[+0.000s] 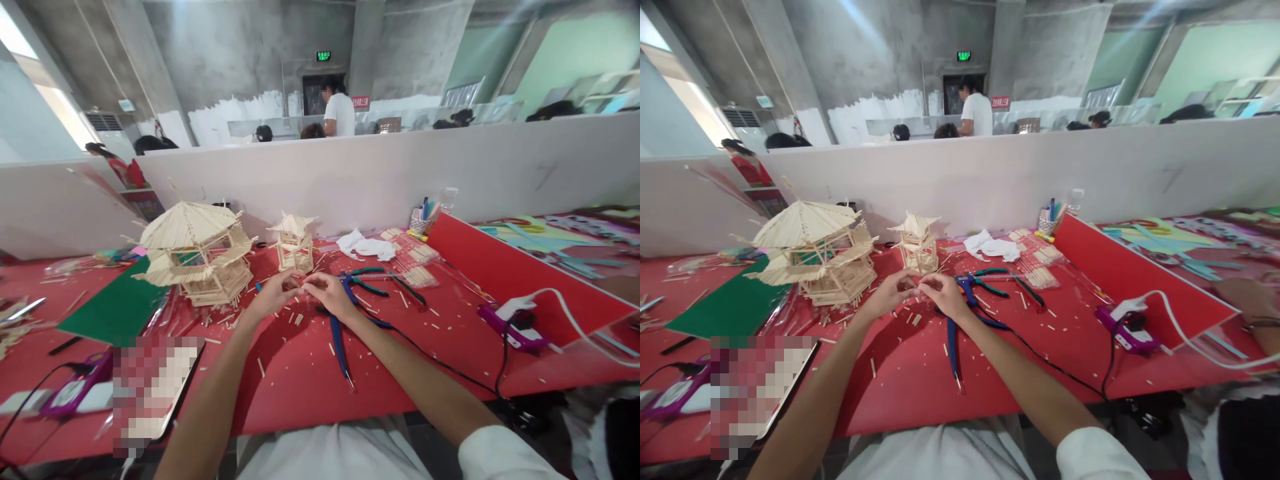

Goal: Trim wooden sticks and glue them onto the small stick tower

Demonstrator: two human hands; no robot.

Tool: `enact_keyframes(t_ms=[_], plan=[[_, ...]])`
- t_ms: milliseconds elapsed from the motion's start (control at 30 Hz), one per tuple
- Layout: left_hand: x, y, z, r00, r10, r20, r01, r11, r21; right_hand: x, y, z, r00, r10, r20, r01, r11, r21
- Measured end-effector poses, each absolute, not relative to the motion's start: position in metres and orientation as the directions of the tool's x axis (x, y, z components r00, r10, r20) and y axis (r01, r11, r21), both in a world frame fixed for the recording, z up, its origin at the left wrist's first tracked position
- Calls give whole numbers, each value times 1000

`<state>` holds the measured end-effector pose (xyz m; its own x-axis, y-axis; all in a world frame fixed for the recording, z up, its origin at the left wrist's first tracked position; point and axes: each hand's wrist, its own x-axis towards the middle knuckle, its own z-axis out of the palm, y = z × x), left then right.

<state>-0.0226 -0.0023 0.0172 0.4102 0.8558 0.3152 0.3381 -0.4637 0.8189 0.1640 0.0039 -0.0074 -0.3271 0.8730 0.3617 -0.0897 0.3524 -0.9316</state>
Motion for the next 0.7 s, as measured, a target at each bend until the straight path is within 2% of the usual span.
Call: enact_keyframes(t_ms=[233,500,600,700], plan=[[-18,-6,21,356,851,387,339,-503,795,159,4,-8,-235,896,376,-180,340,-923],[-25,-7,28,357,864,356,383,-483,788,154,0,-4,-212,905,368,-113,351,-929],[-38,-5,29,392,863,319,480,-488,729,159,4,-5,-213,904,371,-73,364,-928],[-55,-3,26,492,841,223,613,-517,598,167,9,-5,-254,895,367,-40,369,-928]])
